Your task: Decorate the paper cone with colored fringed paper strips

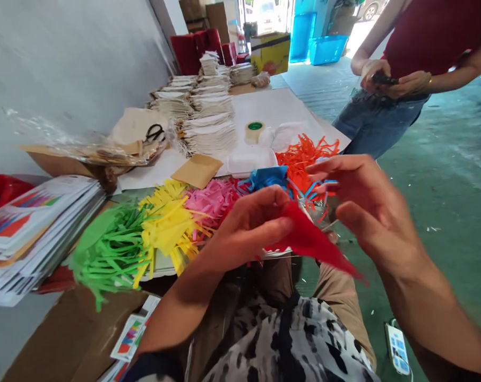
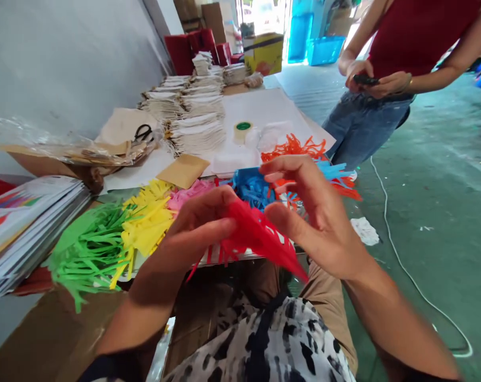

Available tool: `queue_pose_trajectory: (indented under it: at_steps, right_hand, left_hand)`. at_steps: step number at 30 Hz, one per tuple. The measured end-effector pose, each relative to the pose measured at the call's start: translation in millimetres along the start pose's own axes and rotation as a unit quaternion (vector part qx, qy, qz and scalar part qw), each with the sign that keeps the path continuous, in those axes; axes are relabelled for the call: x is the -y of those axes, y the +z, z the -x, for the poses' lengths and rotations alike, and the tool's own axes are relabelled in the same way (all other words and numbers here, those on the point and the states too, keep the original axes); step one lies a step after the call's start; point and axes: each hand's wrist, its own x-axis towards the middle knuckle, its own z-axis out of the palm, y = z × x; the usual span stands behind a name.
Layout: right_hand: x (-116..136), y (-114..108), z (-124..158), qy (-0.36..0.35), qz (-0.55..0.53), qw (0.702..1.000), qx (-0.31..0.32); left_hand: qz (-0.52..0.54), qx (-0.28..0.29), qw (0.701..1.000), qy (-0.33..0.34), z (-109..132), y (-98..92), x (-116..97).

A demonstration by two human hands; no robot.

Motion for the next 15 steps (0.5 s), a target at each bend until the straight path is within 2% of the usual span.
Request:
queue_pose_trajectory:
  at_steps: [3, 4, 6, 8, 11, 13, 15]
  right_hand:
    - [-23, -13, 25, 0.071, -0.062, 0.984, 0.148]
    - [-31, -15, 35, 0.105, -0.083, 0.974, 0.185]
    - [-43, -18, 58, 0.175, -0.132, 0.951, 0.22]
    - [-51, -25, 81, 0.242, -0.185, 0.928, 0.216]
    - [-56, -42, 108, 0.311, -0.225, 0.911, 0.152]
    - [-57, -56, 113, 0.333, -0.221, 0.912, 0.094]
    - [-58, -67, 108, 0.353, -0.204, 0.911, 0.053]
  left_hand:
    - [0.087, 0.087, 0.984, -0.125, -1, 10.2, 10]
    - [0.1, 0.098, 0.977, -0.159, -2, 13.2, 14]
    - [0.115, 0.096, 0.964, -0.221, -4, 16.9, 25]
    - [0.131, 0.099, 0.946, -0.278, -5, 16.8, 34]
    - [0.131, 0.156, 0.921, -0.333, -8, 8.5, 41]
    - [0.095, 0.197, 0.91, -0.352, -14, -1.7, 40]
    - [0.039, 0.212, 0.909, -0.357, -24, -14.6, 39]
